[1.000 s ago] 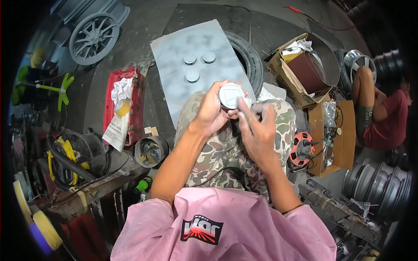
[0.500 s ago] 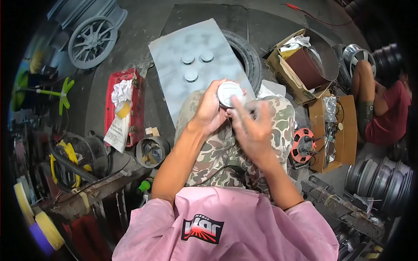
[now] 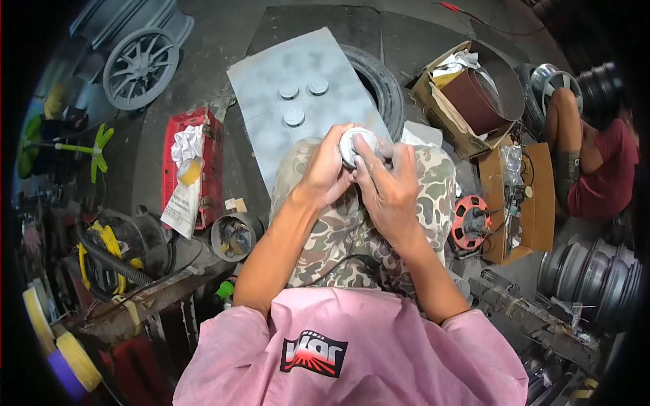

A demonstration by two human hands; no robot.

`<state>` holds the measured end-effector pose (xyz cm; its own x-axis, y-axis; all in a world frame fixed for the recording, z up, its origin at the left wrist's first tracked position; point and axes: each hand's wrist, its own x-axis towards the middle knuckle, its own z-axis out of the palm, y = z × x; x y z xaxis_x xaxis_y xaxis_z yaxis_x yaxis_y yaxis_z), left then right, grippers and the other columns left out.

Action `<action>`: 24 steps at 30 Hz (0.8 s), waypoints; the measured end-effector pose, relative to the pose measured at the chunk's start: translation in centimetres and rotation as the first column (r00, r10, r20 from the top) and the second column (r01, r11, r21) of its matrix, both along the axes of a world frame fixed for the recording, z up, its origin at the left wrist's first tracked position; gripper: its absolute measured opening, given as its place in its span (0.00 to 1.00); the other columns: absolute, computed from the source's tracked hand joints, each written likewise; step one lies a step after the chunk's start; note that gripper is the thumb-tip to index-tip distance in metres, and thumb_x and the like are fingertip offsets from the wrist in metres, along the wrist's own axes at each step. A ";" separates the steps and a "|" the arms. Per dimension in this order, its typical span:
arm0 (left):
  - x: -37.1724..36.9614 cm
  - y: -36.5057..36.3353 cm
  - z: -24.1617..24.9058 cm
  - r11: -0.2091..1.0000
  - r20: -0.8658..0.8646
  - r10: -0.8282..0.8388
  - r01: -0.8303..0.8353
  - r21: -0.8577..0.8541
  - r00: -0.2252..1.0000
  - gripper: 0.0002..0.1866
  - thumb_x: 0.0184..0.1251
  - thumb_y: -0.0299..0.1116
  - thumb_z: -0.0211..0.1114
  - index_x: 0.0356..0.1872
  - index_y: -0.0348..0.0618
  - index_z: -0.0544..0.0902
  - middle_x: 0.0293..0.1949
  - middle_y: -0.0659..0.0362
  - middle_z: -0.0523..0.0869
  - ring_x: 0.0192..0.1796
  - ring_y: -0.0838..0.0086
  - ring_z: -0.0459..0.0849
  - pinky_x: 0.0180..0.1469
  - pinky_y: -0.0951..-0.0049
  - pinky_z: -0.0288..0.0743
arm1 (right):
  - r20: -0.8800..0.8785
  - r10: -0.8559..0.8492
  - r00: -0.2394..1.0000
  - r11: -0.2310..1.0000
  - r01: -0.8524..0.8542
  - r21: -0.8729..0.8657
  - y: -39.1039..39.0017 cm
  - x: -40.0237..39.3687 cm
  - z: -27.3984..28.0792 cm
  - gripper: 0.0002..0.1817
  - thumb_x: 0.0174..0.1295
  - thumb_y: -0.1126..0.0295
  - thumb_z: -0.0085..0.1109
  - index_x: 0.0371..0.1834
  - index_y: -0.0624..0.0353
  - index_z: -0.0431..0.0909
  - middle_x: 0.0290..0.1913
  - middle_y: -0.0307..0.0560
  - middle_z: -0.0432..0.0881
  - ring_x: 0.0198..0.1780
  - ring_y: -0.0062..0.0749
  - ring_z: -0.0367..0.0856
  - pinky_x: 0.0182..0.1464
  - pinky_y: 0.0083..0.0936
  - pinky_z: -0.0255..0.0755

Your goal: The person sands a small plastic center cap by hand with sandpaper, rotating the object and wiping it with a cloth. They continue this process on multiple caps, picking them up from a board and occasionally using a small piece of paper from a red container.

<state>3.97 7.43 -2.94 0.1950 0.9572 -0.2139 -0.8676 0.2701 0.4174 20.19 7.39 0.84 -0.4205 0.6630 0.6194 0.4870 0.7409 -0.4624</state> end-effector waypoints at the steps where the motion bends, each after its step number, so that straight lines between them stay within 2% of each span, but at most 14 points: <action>1: 0.1 0.0 -0.1 0.999 0.014 0.036 -0.036 -0.024 0.999 0.19 0.90 0.43 0.53 0.56 0.37 0.85 0.51 0.51 0.93 0.54 0.61 0.93 0.63 0.62 0.87 | -0.039 0.020 0.999 1.000 -0.019 0.009 0.5 -0.5 0.1 0.28 0.63 0.76 0.77 0.69 0.58 0.89 0.41 0.48 0.75 0.44 0.46 0.74 0.47 0.42 0.71; 4: 0.1 -0.1 0.7 0.996 0.032 0.077 -0.075 -0.057 0.997 0.19 0.90 0.43 0.53 0.56 0.38 0.85 0.50 0.50 0.93 0.53 0.61 0.92 0.62 0.62 0.87 | -0.077 0.071 0.994 0.997 -0.070 0.017 -0.8 -0.6 0.1 0.27 0.63 0.77 0.76 0.68 0.59 0.89 0.42 0.49 0.75 0.44 0.46 0.74 0.47 0.41 0.71; 6: 0.0 -0.1 0.1 0.998 0.026 0.004 -0.005 0.056 1.000 0.20 0.90 0.44 0.53 0.56 0.38 0.85 0.50 0.50 0.93 0.52 0.61 0.92 0.62 0.62 0.87 | -0.089 0.102 0.991 0.994 -0.105 -0.038 -1.7 0.1 0.0 0.27 0.63 0.76 0.75 0.68 0.60 0.89 0.42 0.51 0.75 0.45 0.48 0.74 0.46 0.42 0.71; 7: 0.2 -0.2 0.5 0.999 -0.056 0.029 -0.031 -0.043 0.998 0.20 0.90 0.44 0.52 0.56 0.38 0.85 0.51 0.50 0.92 0.53 0.62 0.92 0.59 0.62 0.88 | -0.057 0.084 0.995 0.996 -0.084 -0.011 -1.1 0.3 0.0 0.27 0.63 0.76 0.76 0.68 0.60 0.89 0.42 0.49 0.75 0.45 0.47 0.74 0.46 0.43 0.70; 8: 0.3 -0.5 0.0 0.999 -0.057 0.015 -0.018 -0.052 0.998 0.20 0.90 0.44 0.52 0.56 0.38 0.85 0.51 0.50 0.92 0.53 0.62 0.92 0.59 0.62 0.88 | -0.058 0.070 0.996 0.997 -0.071 -0.020 -0.3 -0.1 0.2 0.27 0.63 0.76 0.76 0.68 0.60 0.89 0.42 0.49 0.75 0.45 0.47 0.74 0.46 0.43 0.70; 10: 0.4 -0.2 1.2 0.999 0.074 0.033 -0.031 -0.035 0.997 0.20 0.89 0.44 0.53 0.56 0.38 0.85 0.51 0.50 0.92 0.55 0.61 0.91 0.58 0.60 0.88 | -0.029 0.042 0.999 0.999 -0.042 0.026 1.3 -1.0 0.6 0.28 0.63 0.76 0.77 0.69 0.58 0.89 0.42 0.46 0.75 0.43 0.45 0.74 0.46 0.42 0.69; 11: 1.0 -0.7 1.9 0.984 -0.175 0.103 -0.126 -0.128 0.979 0.20 0.90 0.44 0.52 0.57 0.39 0.85 0.51 0.53 0.91 0.56 0.65 0.91 0.57 0.60 0.89 | -0.041 0.037 0.998 0.999 -0.037 0.008 1.0 -1.2 0.9 0.27 0.64 0.75 0.76 0.68 0.58 0.89 0.41 0.46 0.76 0.42 0.43 0.74 0.47 0.42 0.69; 14: -0.1 -0.3 0.9 0.997 -0.101 0.075 -0.076 -0.005 0.992 0.20 0.91 0.44 0.51 0.57 0.40 0.86 0.50 0.56 0.91 0.57 0.70 0.90 0.58 0.60 0.88 | -0.055 0.041 0.998 0.999 -0.042 -0.011 -2.1 0.0 0.3 0.24 0.66 0.74 0.75 0.66 0.59 0.90 0.40 0.47 0.75 0.43 0.45 0.74 0.47 0.43 0.69; 15: 0.6 -0.3 1.7 0.992 -0.148 0.109 -0.117 -0.045 0.983 0.20 0.91 0.44 0.50 0.57 0.40 0.85 0.48 0.56 0.91 0.51 0.72 0.91 0.48 0.65 0.89 | -0.031 0.014 0.999 1.000 -0.015 -0.020 -2.2 0.4 0.3 0.23 0.65 0.73 0.76 0.65 0.59 0.91 0.40 0.47 0.75 0.43 0.44 0.75 0.47 0.42 0.69; 16: 0.3 -0.4 1.2 0.992 -0.148 0.106 -0.115 -0.055 0.983 0.20 0.91 0.44 0.50 0.57 0.40 0.85 0.48 0.56 0.91 0.51 0.72 0.91 0.48 0.65 0.89 | -0.030 0.011 0.999 0.999 -0.012 -0.030 -1.6 0.5 0.2 0.23 0.65 0.73 0.76 0.65 0.59 0.91 0.40 0.47 0.75 0.43 0.44 0.75 0.47 0.42 0.69; 18: -0.7 -0.6 0.6 0.998 0.153 -0.041 0.033 0.054 0.987 0.19 0.90 0.44 0.51 0.54 0.40 0.84 0.47 0.55 0.90 0.43 0.72 0.90 0.35 0.71 0.85 | -0.028 -0.094 0.995 0.996 0.094 0.002 0.3 -0.1 0.2 0.25 0.64 0.73 0.77 0.67 0.57 0.91 0.39 0.45 0.75 0.42 0.42 0.75 0.46 0.42 0.68; 19: -0.2 -0.7 0.7 1.000 0.061 0.010 -0.008 -0.023 0.998 0.20 0.90 0.44 0.49 0.54 0.40 0.83 0.47 0.54 0.90 0.37 0.74 0.88 0.27 0.78 0.77 | -0.050 -0.099 0.994 0.995 0.100 0.014 0.6 -0.3 0.2 0.26 0.63 0.74 0.78 0.67 0.58 0.91 0.39 0.45 0.74 0.41 0.42 0.74 0.46 0.42 0.69; 23: 0.2 -0.5 2.1 0.996 -0.138 0.061 -0.069 -0.056 0.989 0.23 0.92 0.47 0.44 0.56 0.40 0.82 0.49 0.52 0.89 0.37 0.74 0.87 0.27 0.79 0.76 | -0.101 -0.047 0.994 0.997 0.040 -0.070 -2.5 0.7 -0.4 0.24 0.64 0.76 0.76 0.65 0.59 0.91 0.40 0.47 0.75 0.43 0.45 0.75 0.46 0.42 0.69; 24: 0.3 -0.6 2.0 0.995 -0.136 0.061 -0.071 -0.066 0.989 0.23 0.92 0.47 0.44 0.56 0.40 0.82 0.49 0.52 0.89 0.37 0.74 0.87 0.27 0.79 0.76 | -0.097 -0.046 0.994 0.996 0.038 -0.079 -2.3 0.8 -0.3 0.24 0.64 0.76 0.76 0.65 0.59 0.91 0.40 0.47 0.75 0.43 0.45 0.75 0.46 0.42 0.69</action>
